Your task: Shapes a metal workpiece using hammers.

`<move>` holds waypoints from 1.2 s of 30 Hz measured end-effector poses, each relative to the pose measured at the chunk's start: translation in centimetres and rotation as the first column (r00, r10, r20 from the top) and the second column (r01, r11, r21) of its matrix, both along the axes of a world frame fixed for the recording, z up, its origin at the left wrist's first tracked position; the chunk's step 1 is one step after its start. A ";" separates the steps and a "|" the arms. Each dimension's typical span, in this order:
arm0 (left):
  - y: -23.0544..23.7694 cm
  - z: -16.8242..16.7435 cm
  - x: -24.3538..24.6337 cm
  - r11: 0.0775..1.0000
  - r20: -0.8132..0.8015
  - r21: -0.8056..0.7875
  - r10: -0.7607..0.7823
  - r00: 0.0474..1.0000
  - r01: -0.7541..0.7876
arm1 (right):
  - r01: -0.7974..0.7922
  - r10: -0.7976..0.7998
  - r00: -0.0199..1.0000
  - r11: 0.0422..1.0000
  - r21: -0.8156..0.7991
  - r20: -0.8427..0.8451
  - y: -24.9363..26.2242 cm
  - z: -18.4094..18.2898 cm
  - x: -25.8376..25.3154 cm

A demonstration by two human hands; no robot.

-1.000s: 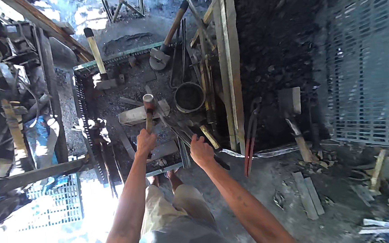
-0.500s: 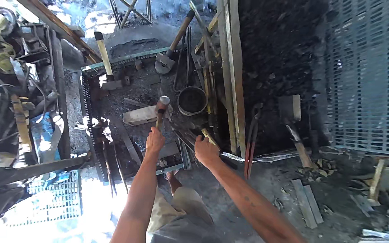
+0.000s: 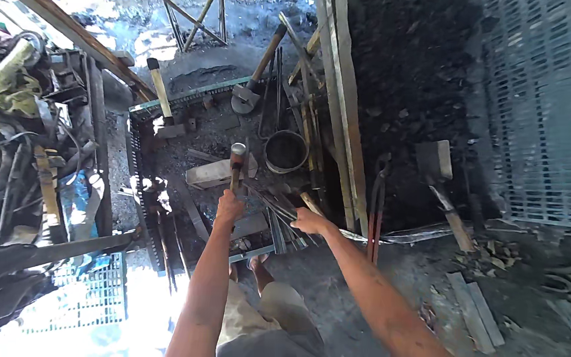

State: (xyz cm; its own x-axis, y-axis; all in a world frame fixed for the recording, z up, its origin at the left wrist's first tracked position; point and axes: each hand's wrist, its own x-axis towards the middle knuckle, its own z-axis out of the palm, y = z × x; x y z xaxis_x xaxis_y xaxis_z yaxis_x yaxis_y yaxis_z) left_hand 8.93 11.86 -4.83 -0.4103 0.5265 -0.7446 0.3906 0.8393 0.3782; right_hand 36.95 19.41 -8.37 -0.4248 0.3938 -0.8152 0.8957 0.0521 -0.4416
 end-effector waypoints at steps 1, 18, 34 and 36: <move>0.0 -0.2 -0.5 0.999 0.043 0.019 0.040 0.998 -0.041 | 0.044 -0.044 0.999 0.999 -0.002 -0.028 -0.8 -1.0 0.3; -14.8 -12.6 1.1 0.516 0.664 -0.305 0.718 0.209 -0.801 | 0.101 -0.102 0.995 0.979 0.175 -0.003 -4.0 -1.3 2.1; -2.1 -12.4 -0.1 0.860 0.451 0.135 0.389 0.803 -0.492 | 0.072 -0.082 0.996 0.972 0.225 0.035 -4.3 -2.4 1.8; 2.1 -12.4 0.6 0.740 0.586 0.110 0.491 0.645 -0.664 | 0.067 -0.079 0.996 0.973 0.223 0.043 -4.5 -1.7 1.5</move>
